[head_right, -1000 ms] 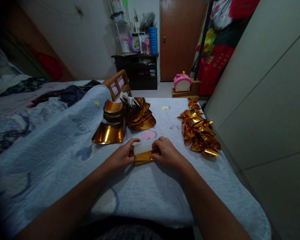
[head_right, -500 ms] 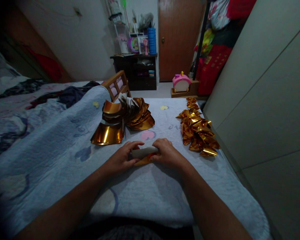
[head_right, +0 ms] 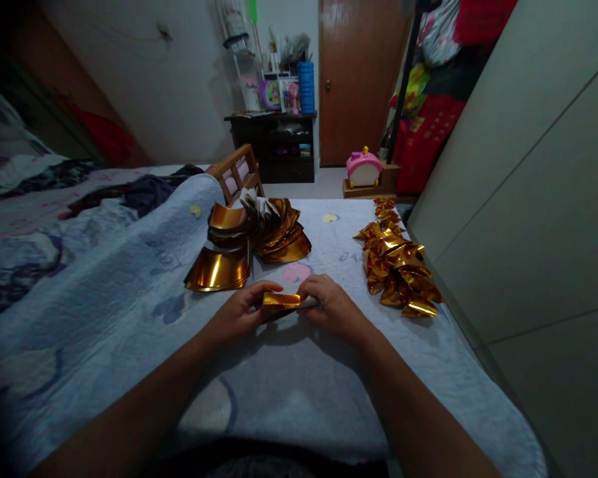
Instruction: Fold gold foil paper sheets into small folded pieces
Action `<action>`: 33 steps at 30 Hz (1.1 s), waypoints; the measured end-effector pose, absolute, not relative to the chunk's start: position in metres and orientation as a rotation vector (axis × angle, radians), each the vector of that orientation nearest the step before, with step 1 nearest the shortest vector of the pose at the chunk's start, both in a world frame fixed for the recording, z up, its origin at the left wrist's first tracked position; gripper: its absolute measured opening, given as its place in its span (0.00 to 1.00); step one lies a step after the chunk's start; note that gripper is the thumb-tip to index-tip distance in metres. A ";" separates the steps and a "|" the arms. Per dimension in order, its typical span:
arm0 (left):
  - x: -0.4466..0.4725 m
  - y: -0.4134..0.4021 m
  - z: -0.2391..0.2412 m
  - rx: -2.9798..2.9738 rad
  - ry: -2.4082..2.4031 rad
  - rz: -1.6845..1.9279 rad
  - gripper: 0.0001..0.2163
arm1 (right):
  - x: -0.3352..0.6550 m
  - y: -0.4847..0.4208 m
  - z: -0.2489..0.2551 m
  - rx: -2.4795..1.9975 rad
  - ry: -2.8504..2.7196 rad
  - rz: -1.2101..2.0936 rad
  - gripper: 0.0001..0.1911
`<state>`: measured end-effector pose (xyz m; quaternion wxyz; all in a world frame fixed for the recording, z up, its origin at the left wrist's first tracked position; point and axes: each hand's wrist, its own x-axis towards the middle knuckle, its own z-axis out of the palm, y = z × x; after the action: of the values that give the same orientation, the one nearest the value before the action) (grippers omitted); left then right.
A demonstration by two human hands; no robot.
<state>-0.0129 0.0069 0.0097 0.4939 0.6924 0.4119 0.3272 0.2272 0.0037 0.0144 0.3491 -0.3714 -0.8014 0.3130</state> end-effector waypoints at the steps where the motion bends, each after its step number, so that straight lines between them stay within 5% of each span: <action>1: -0.012 0.006 0.011 1.660 0.989 0.815 0.12 | 0.226 0.003 0.014 -0.967 -2.054 0.834 0.10; 4: -0.012 0.006 0.013 1.611 0.977 0.854 0.08 | 0.224 0.001 0.013 -1.028 -1.951 0.922 0.11; 9: -0.013 0.009 0.004 1.524 0.983 1.006 0.07 | 0.220 0.001 0.010 -1.026 -1.714 1.069 0.29; 14: -0.008 0.011 0.000 1.371 0.888 1.071 0.10 | 0.216 0.003 0.006 -1.063 -1.675 1.111 0.12; 28: -0.006 0.005 0.012 1.330 0.908 0.966 0.22 | 0.211 0.004 0.000 -1.107 -1.565 1.147 0.11; 33: 0.000 0.006 0.011 1.358 1.020 1.000 0.12 | 0.210 0.002 0.001 -1.132 -1.563 1.162 0.10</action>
<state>-0.0003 0.0063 0.0114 0.5524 0.5742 0.4315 0.4230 0.2098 0.0023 0.0009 0.4300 -0.4535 -0.6266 0.4657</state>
